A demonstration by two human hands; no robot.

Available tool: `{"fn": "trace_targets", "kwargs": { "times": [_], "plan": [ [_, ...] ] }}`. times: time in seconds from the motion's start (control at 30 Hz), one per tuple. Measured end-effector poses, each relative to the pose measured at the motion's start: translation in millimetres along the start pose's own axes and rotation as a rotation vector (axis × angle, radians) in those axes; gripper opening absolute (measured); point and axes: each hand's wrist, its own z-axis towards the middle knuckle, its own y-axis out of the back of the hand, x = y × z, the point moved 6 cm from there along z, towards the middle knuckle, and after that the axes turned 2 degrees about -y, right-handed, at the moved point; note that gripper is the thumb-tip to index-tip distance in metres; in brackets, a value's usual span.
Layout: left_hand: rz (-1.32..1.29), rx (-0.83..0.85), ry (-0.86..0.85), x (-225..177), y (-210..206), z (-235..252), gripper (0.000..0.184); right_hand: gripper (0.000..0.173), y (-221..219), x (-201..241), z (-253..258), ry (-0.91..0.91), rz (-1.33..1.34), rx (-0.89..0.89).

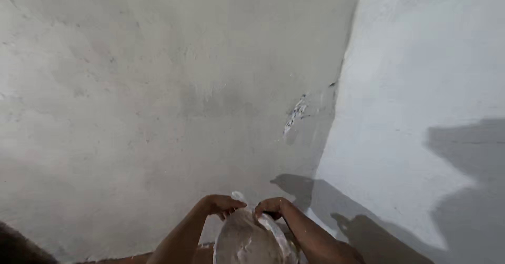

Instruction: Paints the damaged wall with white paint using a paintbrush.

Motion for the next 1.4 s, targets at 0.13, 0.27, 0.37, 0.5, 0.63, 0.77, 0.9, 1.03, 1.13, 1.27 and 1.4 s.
{"fn": "trace_targets", "kwargs": {
  "times": [0.13,0.27,0.37,0.5,0.63,0.77,0.9,1.03,1.13,1.27,1.4],
  "plan": [
    [-0.032,0.012,0.012,4,0,-1,0.043,0.018,0,19,2,0.015,-0.035,0.052],
    [-0.021,0.011,-0.003,11,-7,-4,0.04,0.016,-10,33,7,0.046,-0.084,0.095],
    [-0.098,0.023,-0.002,19,-8,-7,0.041,0.015,-19,45,8,0.06,-0.121,0.152],
    [-0.252,0.061,-0.066,27,-11,-21,0.022,0.019,-30,63,10,0.069,-0.214,0.156],
    [-0.364,0.023,-0.15,44,-11,-34,0.019,0.024,-41,77,18,0.088,-0.253,0.167],
    [-0.486,-0.041,-0.231,70,-15,-51,0.018,0.051,-40,87,17,0.01,-0.288,0.051],
    [-0.684,-0.195,-0.287,118,-18,-65,0.017,0.058,-7,98,7,0.029,-0.45,-0.256],
    [-0.965,-0.426,-0.212,171,-27,-79,0.021,0.033,6,110,-42,0.238,-0.352,-0.436],
    [-1.07,-0.606,-0.142,190,-23,-86,0.022,0.033,1,105,-81,0.606,-0.064,-0.263],
    [-1.086,-0.78,-0.072,185,0,-85,0.021,0.044,-9,86,-97,0.953,0.155,-0.171],
    [-1.214,-0.852,-0.166,209,5,-50,0.022,0.012,-32,63,-101,1.082,0.072,-0.478]
  ]
}}
